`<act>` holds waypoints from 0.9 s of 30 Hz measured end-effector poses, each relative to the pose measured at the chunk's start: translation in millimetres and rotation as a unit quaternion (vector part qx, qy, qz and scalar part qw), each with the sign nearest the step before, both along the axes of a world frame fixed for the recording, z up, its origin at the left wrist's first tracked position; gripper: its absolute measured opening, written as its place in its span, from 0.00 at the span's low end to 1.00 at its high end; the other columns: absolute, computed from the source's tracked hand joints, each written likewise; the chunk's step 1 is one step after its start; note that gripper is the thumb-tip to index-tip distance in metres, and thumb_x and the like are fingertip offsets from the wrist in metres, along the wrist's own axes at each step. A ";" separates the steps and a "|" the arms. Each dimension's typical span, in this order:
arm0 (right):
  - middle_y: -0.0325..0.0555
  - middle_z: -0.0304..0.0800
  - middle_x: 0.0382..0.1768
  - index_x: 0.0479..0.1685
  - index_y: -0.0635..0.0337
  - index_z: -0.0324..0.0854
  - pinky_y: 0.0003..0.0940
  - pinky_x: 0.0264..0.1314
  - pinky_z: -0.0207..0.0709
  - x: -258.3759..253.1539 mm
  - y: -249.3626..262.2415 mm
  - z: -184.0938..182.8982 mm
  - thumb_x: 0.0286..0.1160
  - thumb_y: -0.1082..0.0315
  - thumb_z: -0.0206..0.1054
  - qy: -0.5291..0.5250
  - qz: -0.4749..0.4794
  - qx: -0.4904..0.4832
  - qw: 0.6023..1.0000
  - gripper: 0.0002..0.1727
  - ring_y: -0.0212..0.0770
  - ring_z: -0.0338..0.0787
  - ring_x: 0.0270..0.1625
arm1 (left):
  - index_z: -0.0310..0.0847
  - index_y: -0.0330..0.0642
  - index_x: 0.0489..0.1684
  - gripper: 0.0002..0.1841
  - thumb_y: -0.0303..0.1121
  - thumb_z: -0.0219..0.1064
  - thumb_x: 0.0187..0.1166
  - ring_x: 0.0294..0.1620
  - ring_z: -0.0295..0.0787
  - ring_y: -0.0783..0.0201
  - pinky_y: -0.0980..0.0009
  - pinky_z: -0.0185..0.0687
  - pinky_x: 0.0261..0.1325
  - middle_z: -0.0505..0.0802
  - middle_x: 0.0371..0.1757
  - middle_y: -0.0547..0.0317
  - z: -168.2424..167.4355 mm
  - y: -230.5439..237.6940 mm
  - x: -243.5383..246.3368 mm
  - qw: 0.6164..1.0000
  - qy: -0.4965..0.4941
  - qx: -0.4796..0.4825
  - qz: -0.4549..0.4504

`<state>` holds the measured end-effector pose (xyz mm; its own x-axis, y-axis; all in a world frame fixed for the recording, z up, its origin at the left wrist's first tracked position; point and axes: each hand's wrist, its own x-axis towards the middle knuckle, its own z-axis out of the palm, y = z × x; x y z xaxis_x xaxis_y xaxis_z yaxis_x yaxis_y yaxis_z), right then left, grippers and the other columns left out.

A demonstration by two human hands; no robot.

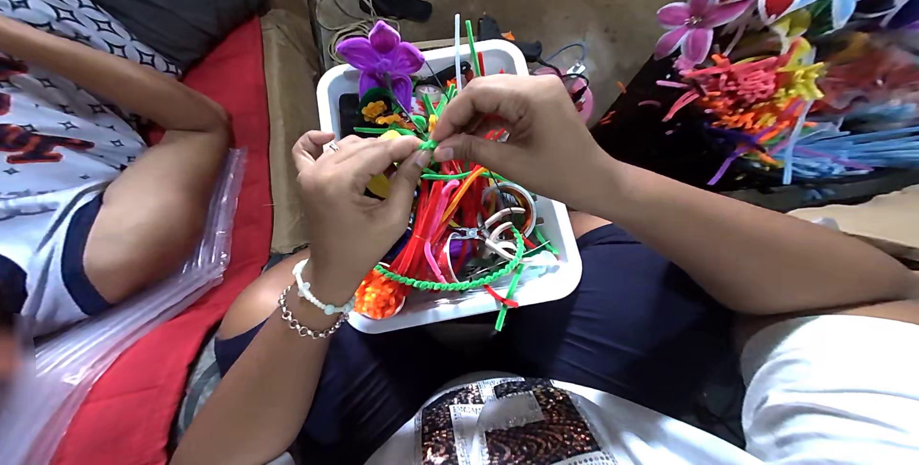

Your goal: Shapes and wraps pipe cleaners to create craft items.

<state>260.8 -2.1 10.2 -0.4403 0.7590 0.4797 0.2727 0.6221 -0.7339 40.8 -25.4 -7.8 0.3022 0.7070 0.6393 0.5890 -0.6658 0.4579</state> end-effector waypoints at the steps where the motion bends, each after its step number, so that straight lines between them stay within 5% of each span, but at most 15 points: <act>1: 0.44 0.92 0.39 0.44 0.65 0.89 0.23 0.49 0.88 0.5 0.1 -0.2 0.75 0.70 0.74 -0.010 0.000 -0.007 1.000 0.07 0.28 0.92 0.41 | 0.95 0.40 0.42 0.07 0.32 0.71 0.80 0.40 0.91 0.67 0.47 0.65 0.70 0.97 0.39 0.58 -0.9 0.0 0.2 1.000 0.011 0.009 0.003; 10: 0.41 0.91 0.39 0.46 0.66 0.87 0.21 0.45 0.87 -0.5 -0.2 2.8 0.79 0.70 0.70 0.040 -0.009 -0.044 0.998 0.07 0.26 0.90 0.39 | 0.93 0.41 0.50 0.11 0.36 0.67 0.85 0.63 0.86 0.60 0.48 0.58 0.77 0.96 0.50 0.58 1.8 1.6 1.8 1.000 0.006 0.011 0.018; 13: 0.38 0.91 0.35 0.47 0.66 0.85 0.21 0.42 0.88 1.7 -1.9 10.3 0.80 0.72 0.69 0.090 0.004 -0.116 0.989 0.06 0.25 0.91 0.35 | 0.92 0.37 0.52 0.11 0.33 0.67 0.85 0.51 0.92 0.69 0.54 0.71 0.73 0.98 0.47 0.59 7.1 -1.3 0.6 0.998 -0.036 -0.051 -0.023; 15: 0.38 0.91 0.35 0.47 0.66 0.84 0.22 0.43 0.88 2.3 -5.1 14.6 0.81 0.73 0.68 0.125 0.013 -0.142 0.982 0.05 0.26 0.91 0.36 | 0.89 0.33 0.55 0.11 0.29 0.66 0.85 0.46 0.94 0.74 0.71 0.87 0.61 0.98 0.45 0.62 14.5 -7.3 5.6 0.986 -0.106 -0.116 -0.059; 17: 0.39 0.91 0.35 0.47 0.66 0.83 0.23 0.45 0.89 1.5 -9.1 19.2 0.81 0.74 0.67 0.162 0.018 -0.152 0.975 0.05 0.27 0.91 0.37 | 0.86 0.30 0.56 0.10 0.25 0.67 0.83 0.44 0.97 0.70 0.72 0.95 0.52 0.97 0.45 0.60 22.0 -14.1 15.1 0.960 -0.201 -0.169 -0.092; 27: 0.43 0.87 0.41 0.46 0.64 0.79 0.26 0.51 0.89 -19.0 -31.1 9.5 0.80 0.77 0.67 0.298 0.015 -0.198 0.934 0.03 0.31 0.90 0.43 | 0.90 0.35 0.49 0.08 0.22 0.75 0.74 0.44 0.96 0.73 0.75 0.94 0.52 0.97 0.45 0.66 10.3 -19.8 27.1 0.941 -0.308 -0.122 -0.067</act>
<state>241.9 -33.2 19.7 -0.2092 0.9203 0.3307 -0.2716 0.2702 -0.9237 67.9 -45.2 2.5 0.0241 0.8374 0.5460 0.0807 -0.5460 0.8339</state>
